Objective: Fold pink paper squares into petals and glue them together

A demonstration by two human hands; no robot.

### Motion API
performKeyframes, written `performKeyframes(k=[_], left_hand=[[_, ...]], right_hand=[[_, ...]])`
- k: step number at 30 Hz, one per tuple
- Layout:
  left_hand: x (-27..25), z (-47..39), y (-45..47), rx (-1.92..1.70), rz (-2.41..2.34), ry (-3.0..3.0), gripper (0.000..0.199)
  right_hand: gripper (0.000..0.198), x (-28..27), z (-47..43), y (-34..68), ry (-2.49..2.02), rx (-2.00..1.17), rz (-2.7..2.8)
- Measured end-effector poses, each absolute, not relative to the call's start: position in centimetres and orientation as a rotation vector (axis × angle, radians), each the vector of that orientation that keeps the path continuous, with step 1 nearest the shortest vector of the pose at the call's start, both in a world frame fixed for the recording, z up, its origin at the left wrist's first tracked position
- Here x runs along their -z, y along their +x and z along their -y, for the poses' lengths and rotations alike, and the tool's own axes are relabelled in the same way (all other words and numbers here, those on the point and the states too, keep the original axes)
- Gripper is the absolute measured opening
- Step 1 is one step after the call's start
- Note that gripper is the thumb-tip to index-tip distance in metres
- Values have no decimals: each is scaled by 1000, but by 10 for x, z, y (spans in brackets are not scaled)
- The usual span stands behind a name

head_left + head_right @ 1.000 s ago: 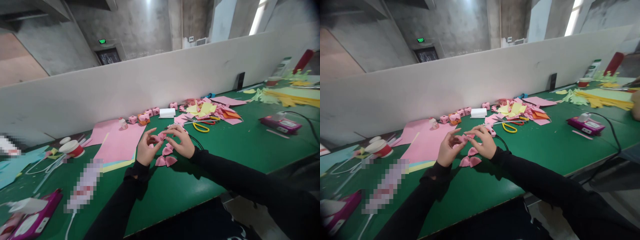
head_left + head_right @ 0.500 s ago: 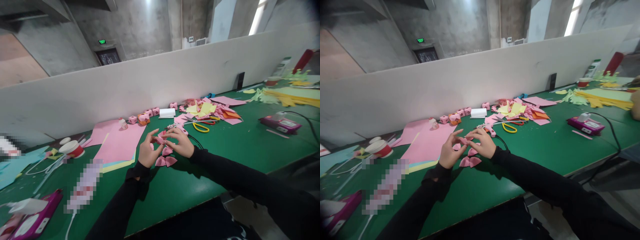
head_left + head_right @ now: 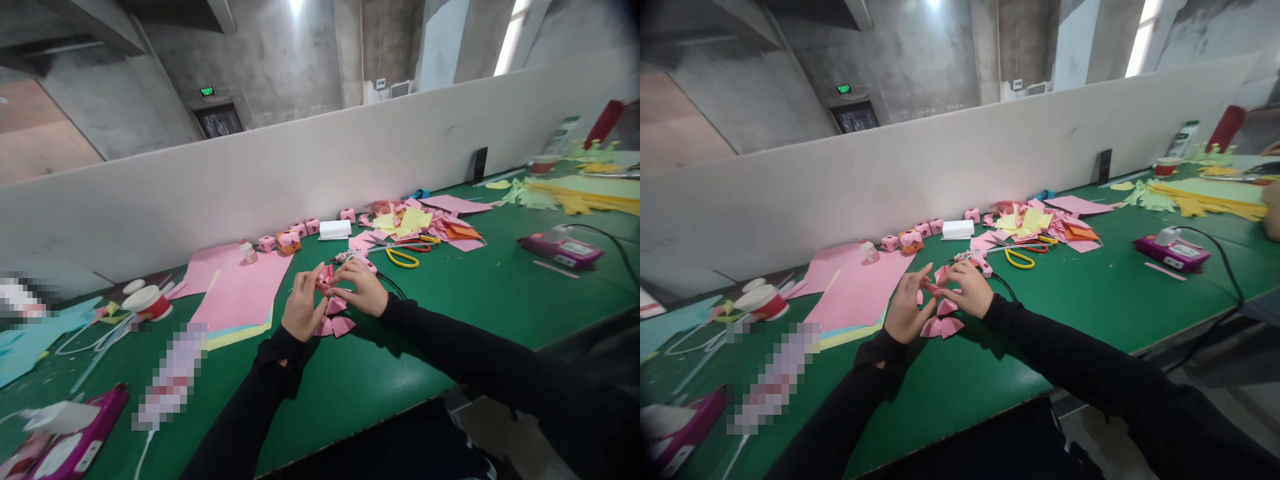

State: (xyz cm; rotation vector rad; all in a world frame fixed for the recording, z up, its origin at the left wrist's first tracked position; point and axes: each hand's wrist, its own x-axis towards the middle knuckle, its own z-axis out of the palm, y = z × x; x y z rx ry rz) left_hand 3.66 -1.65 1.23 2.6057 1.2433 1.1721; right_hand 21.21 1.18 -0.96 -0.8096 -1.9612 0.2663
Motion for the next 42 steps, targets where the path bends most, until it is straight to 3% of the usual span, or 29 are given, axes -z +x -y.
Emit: performKeyframes(k=[9,15,19,30,42], left_hand=[[-12,16,38,-1173,-1127,2498,57],[-20,17,40,-1275,-1040,1932,63],[-26,16,38,-1266,-972,1609,54],[-27,4,27,-1056,-996,1290,54],[-29,10,31,-1112,-884,1333,57]], right_hand=[[18,7,-14,213,-805,-470,1931],[29,3,-18,216,-771,-975,1727],[32,1,-17,215,-707,-1228,1597],[31,2,-16,214,-700,-1287,1600],[29,4,-15,212,-656,-1535,1487]])
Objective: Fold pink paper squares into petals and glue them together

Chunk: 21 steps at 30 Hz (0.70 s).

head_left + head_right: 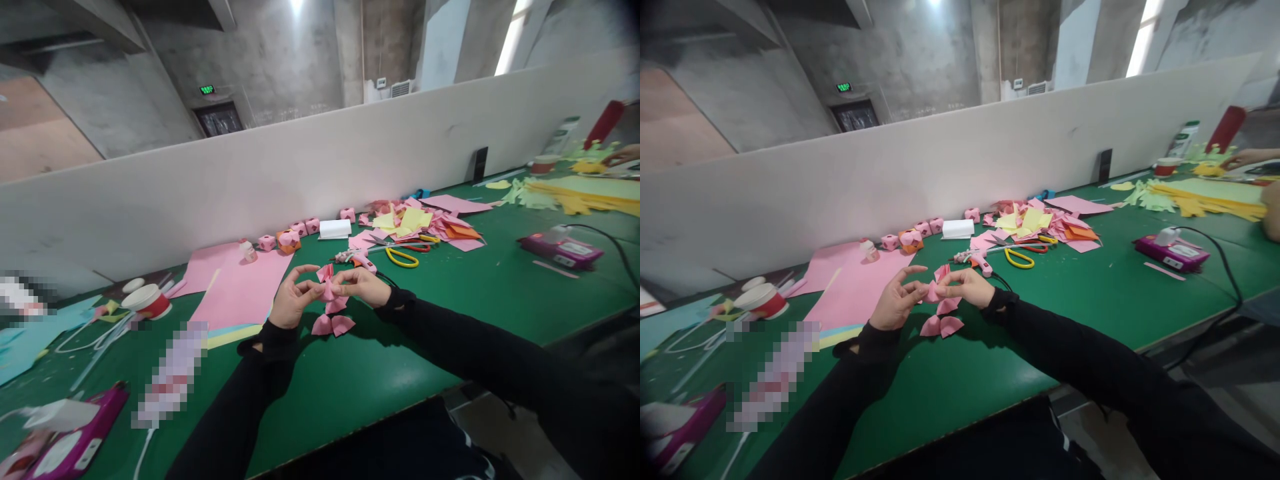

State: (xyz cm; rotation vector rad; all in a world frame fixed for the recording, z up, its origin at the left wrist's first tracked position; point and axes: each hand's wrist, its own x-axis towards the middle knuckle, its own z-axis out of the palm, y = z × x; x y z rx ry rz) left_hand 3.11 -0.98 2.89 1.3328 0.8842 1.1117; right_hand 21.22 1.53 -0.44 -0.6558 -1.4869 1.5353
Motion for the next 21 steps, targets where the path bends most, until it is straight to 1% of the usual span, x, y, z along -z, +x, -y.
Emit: performKeyframes(k=[4,8,11,14,18,21], left_hand=[[-26,7,31,-1168,-946,1316,52],[-18,-1,27,-1220,-1090,1275,52],[-12,-6,22,-1163,-1213,1334,56],[-5,-9,20,-1097,-1270,1401,56],[5,-9,24,-1071,-1321,1458,50],[9,-9,26,-1077,-1417,1504,43]], right_hand=[[29,5,-17,211,-684,-1488,1481],[33,8,-20,211,-783,-1304,1525],[35,10,-22,213,-839,-1169,1561],[33,12,-25,215,-943,-1052,1581],[29,12,-26,217,-1019,-904,1589],[29,11,-25,215,-1033,-895,1593]])
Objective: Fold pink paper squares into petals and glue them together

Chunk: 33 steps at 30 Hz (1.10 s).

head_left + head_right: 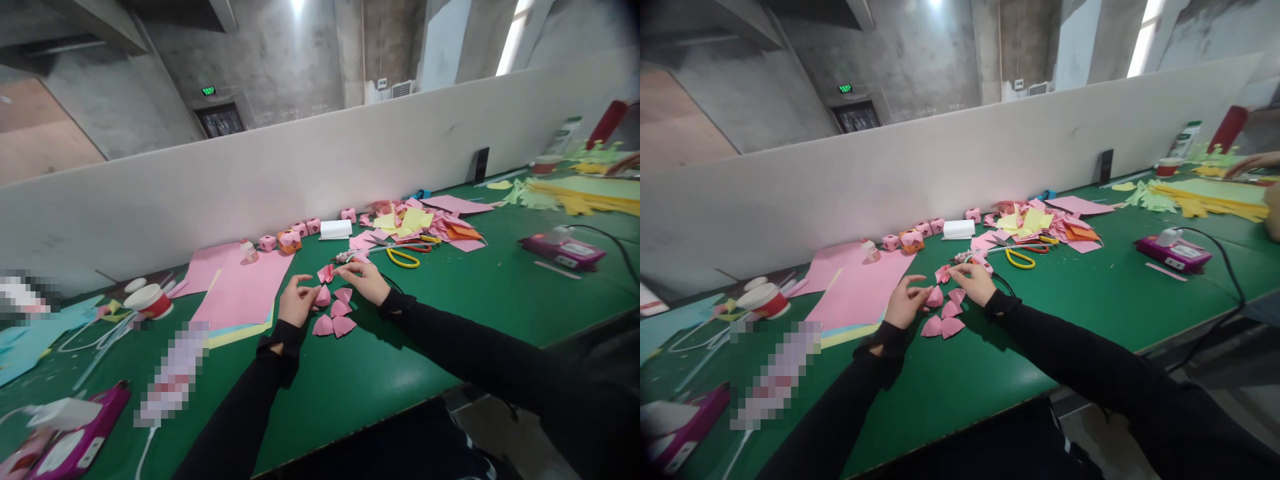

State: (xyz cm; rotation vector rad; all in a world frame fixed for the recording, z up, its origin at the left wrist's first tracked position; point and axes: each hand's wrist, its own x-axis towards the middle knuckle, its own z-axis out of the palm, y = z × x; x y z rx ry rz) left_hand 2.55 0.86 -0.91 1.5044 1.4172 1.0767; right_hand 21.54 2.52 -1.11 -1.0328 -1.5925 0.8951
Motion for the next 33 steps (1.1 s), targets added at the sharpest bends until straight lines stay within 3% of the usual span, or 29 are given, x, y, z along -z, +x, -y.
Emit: performKeyframes(k=[14,25,33], left_hand=[[-5,-5,20,-1045,-1636,1762,19],[-10,-17,14,-1024,-1640,2038,15],[-5,-59,36,-800,-1612,2346,33]], right_hand=[[28,12,-23,214,-1038,-957,1619],[27,11,-22,215,-1047,-856,1604],[26,12,-28,219,-1065,-787,1576]])
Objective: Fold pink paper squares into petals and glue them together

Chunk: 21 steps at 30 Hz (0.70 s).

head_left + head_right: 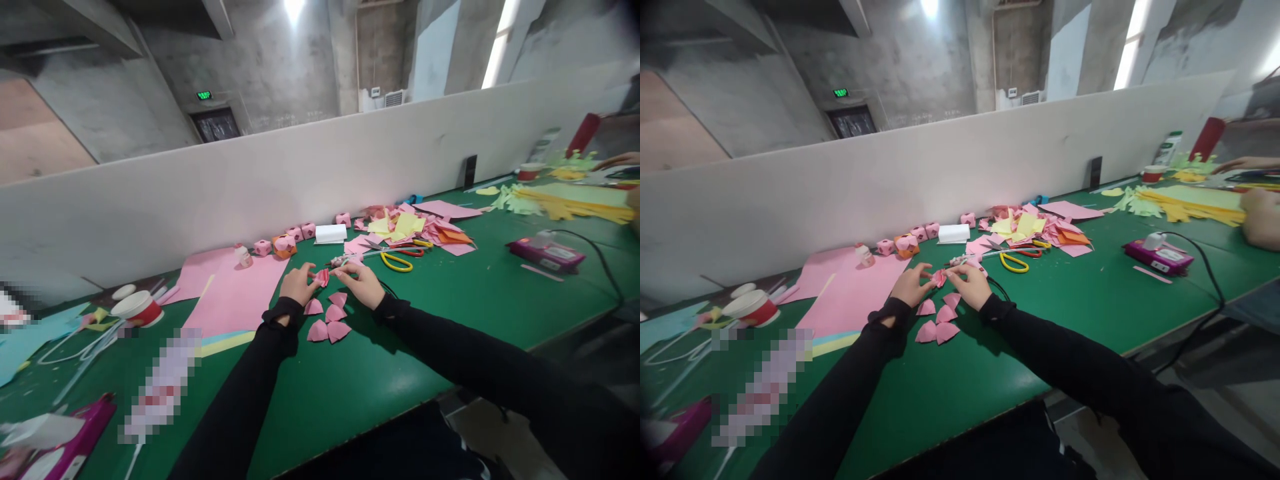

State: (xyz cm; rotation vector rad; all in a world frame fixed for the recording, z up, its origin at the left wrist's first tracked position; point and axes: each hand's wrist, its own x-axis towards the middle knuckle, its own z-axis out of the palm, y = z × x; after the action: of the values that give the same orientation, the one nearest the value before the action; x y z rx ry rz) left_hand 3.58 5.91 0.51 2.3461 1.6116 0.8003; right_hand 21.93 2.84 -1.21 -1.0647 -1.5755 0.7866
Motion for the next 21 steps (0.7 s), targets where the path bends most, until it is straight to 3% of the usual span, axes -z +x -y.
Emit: performKeyframes(k=[5,10,16,21], left_hand=[[-2,-66,40,-803,-1674,2268,34],[-12,-50,30,-1076,-1608,2077,35],[-31,-11,27,-1280,-1302,1568,55],[-31,6,35,-1227,-1160,1418,54]], right_hand=[[25,12,-27,218,-1069,-788,1582],[25,12,-26,216,-1060,-801,1545],[39,10,-22,210,-892,-1092,1416],[50,7,-14,206,-663,-1201,1495]])
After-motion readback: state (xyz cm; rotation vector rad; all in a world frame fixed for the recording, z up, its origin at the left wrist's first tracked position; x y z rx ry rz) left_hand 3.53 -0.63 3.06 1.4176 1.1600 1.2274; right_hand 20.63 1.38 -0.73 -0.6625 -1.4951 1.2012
